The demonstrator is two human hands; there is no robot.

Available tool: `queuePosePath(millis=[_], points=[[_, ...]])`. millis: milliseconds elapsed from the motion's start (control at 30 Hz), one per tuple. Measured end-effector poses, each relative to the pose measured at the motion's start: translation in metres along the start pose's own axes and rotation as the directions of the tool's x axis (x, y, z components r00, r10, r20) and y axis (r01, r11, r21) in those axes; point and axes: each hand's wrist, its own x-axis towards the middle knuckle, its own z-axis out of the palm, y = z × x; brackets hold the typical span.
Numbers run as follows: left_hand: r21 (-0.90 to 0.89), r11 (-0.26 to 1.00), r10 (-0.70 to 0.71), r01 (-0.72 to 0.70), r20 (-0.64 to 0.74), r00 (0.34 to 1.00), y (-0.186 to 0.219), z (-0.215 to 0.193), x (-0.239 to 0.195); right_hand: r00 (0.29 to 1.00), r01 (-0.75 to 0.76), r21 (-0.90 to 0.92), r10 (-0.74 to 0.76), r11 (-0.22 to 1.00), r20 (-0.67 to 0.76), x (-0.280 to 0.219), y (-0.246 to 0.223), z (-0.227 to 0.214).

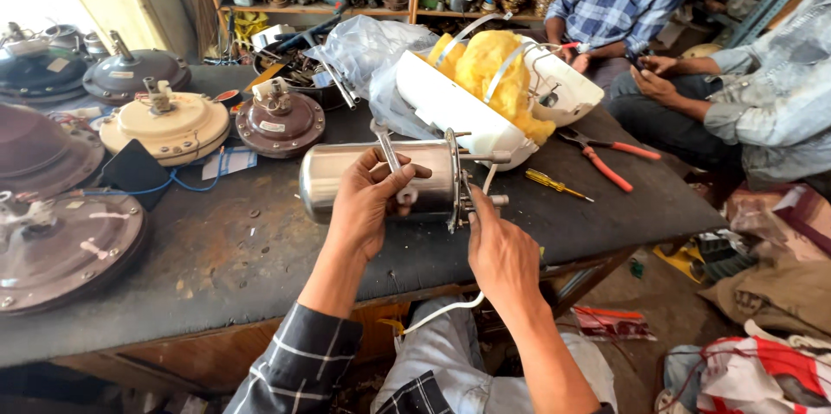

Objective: The person uses a wrench to tighten and loosen bolts on a cylindrical metal electrical component. They repeatedly adjust the bolts and inspect the assembly while seated at a workbench in a workshop.

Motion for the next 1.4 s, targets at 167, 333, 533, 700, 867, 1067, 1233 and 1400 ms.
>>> queuePosePath(millis=[167, 333, 533, 700, 867, 1067, 1233, 1400], points=[[-0.131, 0.991, 0.002, -0.011, -0.066, 0.998, -0.012, 0.002, 0.0, 1.0, 0.016, 0.003, -0.016, 1.0, -0.001, 0.003, 0.0, -0.001], [0.033, 0.988, 0.153, -0.15, -0.122, 0.981, -0.018, 0.002, -0.002, 1.0, 0.018, 0.004, -0.018, 1.0, 0.013, 0.006, 0.0, -0.002], [0.148, 0.919, 0.39, -0.365, -0.21, 0.897, -0.028, 0.022, -0.004, 0.999, 0.001, -0.013, 0.0, 1.0, 0.049, 0.009, 0.001, -0.002], [0.21, 0.874, 0.483, -0.438, -0.276, 0.831, -0.042, 0.049, -0.007, 0.999, 0.015, -0.014, -0.014, 1.0, 0.04, 0.011, 0.002, -0.001], [0.338, 0.803, 0.58, -0.491, -0.25, 0.775, -0.053, 0.068, -0.016, 0.999, -0.004, 0.008, 0.004, 1.0, 0.052, 0.012, 0.0, -0.004], [0.546, 0.657, 0.683, -0.521, -0.137, 0.717, -0.061, 0.076, -0.034, 0.993, -0.045, 0.028, 0.042, 0.999, 0.11, 0.017, -0.005, -0.012], [0.576, 0.593, 0.711, -0.562, -0.048, 0.701, -0.068, 0.079, -0.042, 0.99, -0.052, 0.043, 0.046, 0.998, 0.135, 0.019, -0.004, -0.014], [0.607, 0.704, 0.545, -0.368, -0.129, 0.829, -0.071, 0.086, -0.043, 0.984, -0.079, 0.074, 0.066, 0.994, 0.167, 0.018, 0.0, -0.013]])
